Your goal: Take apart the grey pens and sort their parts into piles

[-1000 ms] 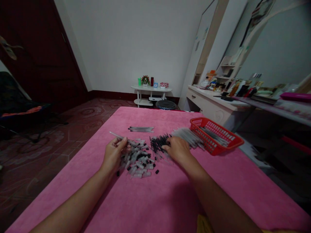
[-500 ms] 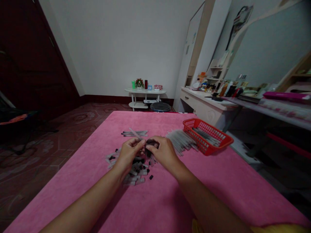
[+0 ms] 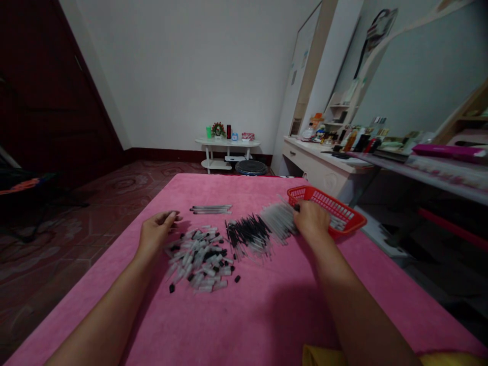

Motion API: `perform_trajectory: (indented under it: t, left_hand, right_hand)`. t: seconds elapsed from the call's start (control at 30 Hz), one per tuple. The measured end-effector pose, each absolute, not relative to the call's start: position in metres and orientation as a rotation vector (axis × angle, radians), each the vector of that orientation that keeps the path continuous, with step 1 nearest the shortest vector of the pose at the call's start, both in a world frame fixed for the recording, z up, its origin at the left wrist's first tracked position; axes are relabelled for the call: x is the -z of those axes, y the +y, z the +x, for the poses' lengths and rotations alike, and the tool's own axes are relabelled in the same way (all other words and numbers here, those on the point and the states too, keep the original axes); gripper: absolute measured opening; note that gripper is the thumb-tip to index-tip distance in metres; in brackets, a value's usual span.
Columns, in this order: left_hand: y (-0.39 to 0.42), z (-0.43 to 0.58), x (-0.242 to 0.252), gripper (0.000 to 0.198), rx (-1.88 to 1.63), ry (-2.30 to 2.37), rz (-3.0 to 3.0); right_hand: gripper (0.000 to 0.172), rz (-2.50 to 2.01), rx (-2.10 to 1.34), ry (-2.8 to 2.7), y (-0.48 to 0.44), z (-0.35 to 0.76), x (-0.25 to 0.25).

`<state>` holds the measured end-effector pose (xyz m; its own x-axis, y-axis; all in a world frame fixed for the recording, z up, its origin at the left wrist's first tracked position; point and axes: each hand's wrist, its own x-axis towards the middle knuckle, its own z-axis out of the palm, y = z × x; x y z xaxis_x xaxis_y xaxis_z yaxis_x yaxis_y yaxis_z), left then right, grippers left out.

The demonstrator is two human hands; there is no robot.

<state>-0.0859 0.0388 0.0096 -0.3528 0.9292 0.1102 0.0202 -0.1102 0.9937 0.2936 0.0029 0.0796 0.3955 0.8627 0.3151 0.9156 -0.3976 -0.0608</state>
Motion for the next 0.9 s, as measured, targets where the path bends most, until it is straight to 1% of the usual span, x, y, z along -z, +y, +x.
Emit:
perform_trajectory:
  t: [0.17, 0.3, 0.37, 0.43, 0.53, 0.67, 0.77, 0.9]
  left_hand:
    - [0.048, -0.093, 0.017, 0.041, -1.463, 1.422, 0.988]
    - [0.05, -0.092, 0.026, 0.043, -1.407, 1.446, 1.135]
    - [0.051, -0.092, 0.03, 0.043, -1.394, 1.471, 1.214]
    - [0.053, -0.092, 0.033, 0.042, -1.388, 1.48, 1.252]
    - [0.056, -0.093, 0.038, 0.04, -1.384, 1.489, 1.289]
    - [0.058, -0.094, 0.041, 0.037, -1.38, 1.514, 1.32]
    - [0.058, -0.094, 0.042, 0.035, -1.364, 1.518, 1.357]
    - [0.058, -0.095, 0.043, 0.035, -1.338, 1.526, 1.408]
  right_hand:
    - [0.028, -2.453, 0.382, -1.532, 0.005, 0.295, -0.074]
    - [0.027, -2.348, 0.474, -1.589, 0.002, 0.286, -0.071]
    - [0.025, -2.245, 0.466, -1.673, 0.002, 0.274, -0.069]
    - [0.023, -2.103, 0.41, -1.796, 0.004, 0.257, -0.064]
    - [0.021, -1.89, 0.238, -2.012, 0.016, 0.222, -0.053]
    - [0.024, -1.664, 0.021, -2.232, 0.043, 0.172, -0.039]
    - [0.029, -1.719, 0.061, -2.287, 0.063, 0.144, -0.032]
    - [0.029, -1.86, 0.113, -2.263, 0.08, 0.126, -0.028]
